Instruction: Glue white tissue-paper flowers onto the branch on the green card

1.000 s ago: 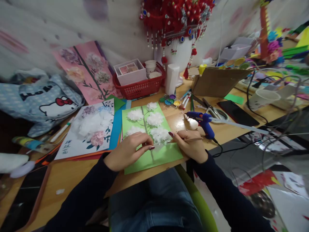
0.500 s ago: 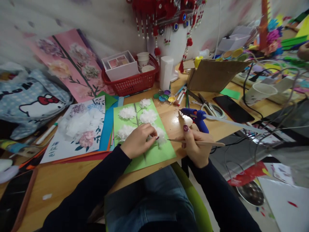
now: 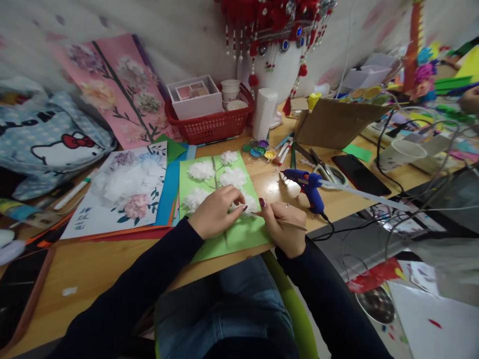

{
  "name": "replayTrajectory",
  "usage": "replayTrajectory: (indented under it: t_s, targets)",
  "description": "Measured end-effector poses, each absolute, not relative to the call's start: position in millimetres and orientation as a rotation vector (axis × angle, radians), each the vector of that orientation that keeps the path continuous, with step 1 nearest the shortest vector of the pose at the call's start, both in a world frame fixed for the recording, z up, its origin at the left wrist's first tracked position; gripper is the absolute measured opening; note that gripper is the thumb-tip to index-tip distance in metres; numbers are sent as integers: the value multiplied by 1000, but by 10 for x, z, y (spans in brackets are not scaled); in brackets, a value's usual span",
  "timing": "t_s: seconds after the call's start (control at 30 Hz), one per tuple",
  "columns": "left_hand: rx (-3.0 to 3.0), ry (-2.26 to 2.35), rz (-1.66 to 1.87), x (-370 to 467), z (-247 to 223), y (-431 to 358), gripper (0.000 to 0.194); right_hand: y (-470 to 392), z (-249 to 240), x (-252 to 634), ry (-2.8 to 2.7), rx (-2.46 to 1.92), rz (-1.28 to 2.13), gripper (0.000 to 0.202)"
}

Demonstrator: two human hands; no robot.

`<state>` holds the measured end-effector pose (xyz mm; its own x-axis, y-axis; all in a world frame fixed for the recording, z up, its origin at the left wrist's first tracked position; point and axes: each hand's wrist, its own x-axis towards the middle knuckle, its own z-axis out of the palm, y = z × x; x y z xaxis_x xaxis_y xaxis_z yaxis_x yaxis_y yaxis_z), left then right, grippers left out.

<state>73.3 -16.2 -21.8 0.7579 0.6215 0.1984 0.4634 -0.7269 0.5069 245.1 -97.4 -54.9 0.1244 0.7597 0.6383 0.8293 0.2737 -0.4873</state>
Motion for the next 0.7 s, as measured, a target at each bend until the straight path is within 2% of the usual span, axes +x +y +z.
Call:
replayTrajectory:
  t_s: [0.07, 0.17, 0.3, 0.53, 0.7]
  targets:
    - [2574, 853, 546, 640, -220, -189, 11, -965, -559, 2438, -1624, -1502, -98, 45]
    - [2681, 975, 553, 466, -264, -238, 35, -945, -559, 2419, -1616, -1529, -101, 46]
    - [2743, 1108, 399, 284, -381, -275, 65, -899, -564, 2405, -1620, -1541, -122, 47]
    - [2714, 1179, 204, 237, -504, -280, 64, -850, -567, 2350, -1678, -1551, -257, 48]
    - [2726, 1186, 213, 245, -527, -273, 63, -785, -525, 2340, -1598, -1625, -73, 51]
